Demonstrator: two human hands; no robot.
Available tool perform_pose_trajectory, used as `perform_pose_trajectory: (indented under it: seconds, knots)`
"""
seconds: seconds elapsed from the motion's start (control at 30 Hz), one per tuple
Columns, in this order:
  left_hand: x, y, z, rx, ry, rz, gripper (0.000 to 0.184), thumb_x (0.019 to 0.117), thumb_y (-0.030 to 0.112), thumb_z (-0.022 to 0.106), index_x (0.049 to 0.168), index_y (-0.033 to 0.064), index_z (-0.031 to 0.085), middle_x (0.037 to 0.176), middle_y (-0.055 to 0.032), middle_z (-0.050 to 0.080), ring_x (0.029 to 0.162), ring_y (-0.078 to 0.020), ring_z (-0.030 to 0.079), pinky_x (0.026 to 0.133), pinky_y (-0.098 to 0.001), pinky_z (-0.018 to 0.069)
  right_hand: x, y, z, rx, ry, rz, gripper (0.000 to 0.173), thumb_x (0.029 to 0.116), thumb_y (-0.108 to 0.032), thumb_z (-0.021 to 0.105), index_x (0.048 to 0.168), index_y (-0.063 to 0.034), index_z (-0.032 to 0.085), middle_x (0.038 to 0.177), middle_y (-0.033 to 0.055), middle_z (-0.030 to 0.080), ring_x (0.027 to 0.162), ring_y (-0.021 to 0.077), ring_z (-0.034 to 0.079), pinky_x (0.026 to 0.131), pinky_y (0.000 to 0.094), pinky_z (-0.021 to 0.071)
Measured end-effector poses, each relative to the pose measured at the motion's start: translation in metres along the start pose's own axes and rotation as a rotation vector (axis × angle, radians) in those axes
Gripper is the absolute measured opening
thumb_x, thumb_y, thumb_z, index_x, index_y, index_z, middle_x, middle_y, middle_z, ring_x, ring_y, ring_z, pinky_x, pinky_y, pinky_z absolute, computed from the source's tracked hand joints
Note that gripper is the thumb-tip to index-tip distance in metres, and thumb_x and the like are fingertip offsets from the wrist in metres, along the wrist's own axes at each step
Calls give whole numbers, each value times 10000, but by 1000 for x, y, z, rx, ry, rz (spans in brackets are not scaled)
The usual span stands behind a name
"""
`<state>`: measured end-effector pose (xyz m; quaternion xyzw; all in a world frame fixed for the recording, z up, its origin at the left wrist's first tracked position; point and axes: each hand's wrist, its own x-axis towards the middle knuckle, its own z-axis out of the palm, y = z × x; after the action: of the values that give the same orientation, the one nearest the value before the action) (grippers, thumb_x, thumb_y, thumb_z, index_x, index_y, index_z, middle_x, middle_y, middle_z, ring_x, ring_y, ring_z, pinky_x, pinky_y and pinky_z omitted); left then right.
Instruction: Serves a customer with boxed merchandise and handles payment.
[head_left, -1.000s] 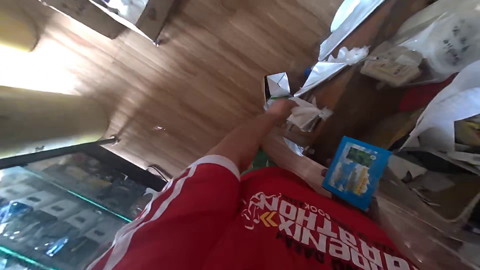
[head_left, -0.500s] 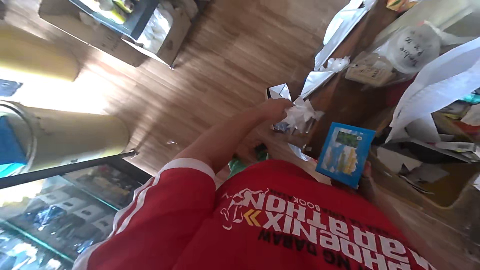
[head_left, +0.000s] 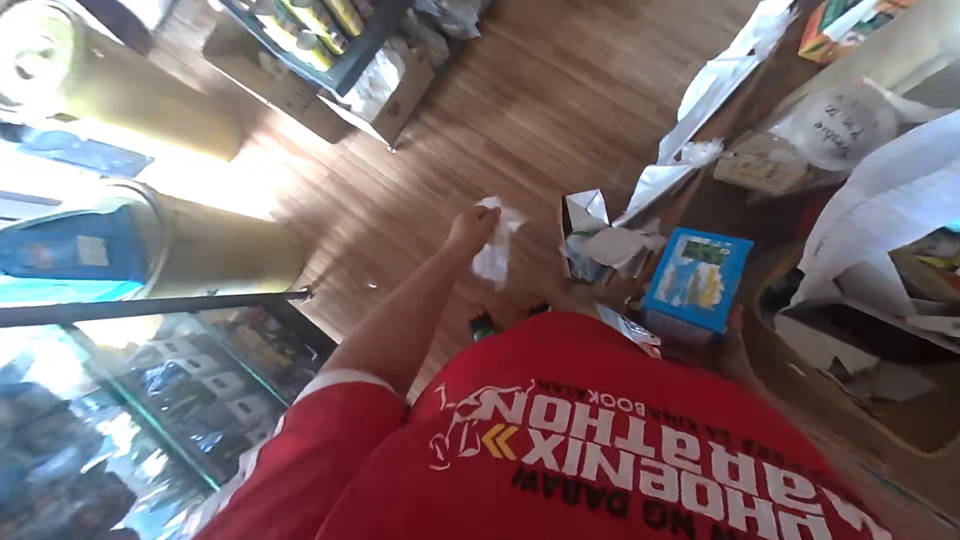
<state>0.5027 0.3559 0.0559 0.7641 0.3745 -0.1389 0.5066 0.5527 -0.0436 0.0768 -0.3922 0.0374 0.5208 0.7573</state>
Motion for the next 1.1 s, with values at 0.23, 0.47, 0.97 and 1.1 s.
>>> perform_pose_trajectory:
  seconds: [0.23,0.47,0.97,1.1]
  knots:
    - [-116,51,-5,-947,-54,342,249,1023,13,445,1245,93,525,1021,-25,683,894,-136,692,864,-361,592,83,-27,61,-98,-338,22,773,634,-872,669,1052,-225,735,721,-79,657,534,-5,550,487,168,463]
    - [-162,49,-23,-314,0,498,183,907,-31,651,1090,-31,639,947,-7,679,906,-11,642,868,-226,545,151,-23,105,-67,-724,149,652,764,-787,650,989,-182,745,717,-80,647,539,-16,548,494,142,461]
    - [-205,-28,-93,-395,236,548,1112,732,918,536,1439,59,535,1327,-27,644,1159,-76,609,975,-312,522,213,-68,177,16,-937,6,506,796,-603,758,1059,-171,764,822,-21,734,655,54,675,617,191,567]
    - [-194,6,-97,-694,293,419,342,1009,314,572,1153,10,636,984,-23,716,912,-81,688,863,-312,584,214,-64,191,-145,-726,-2,495,766,-620,786,1019,-197,741,788,-35,719,604,42,656,557,186,559]
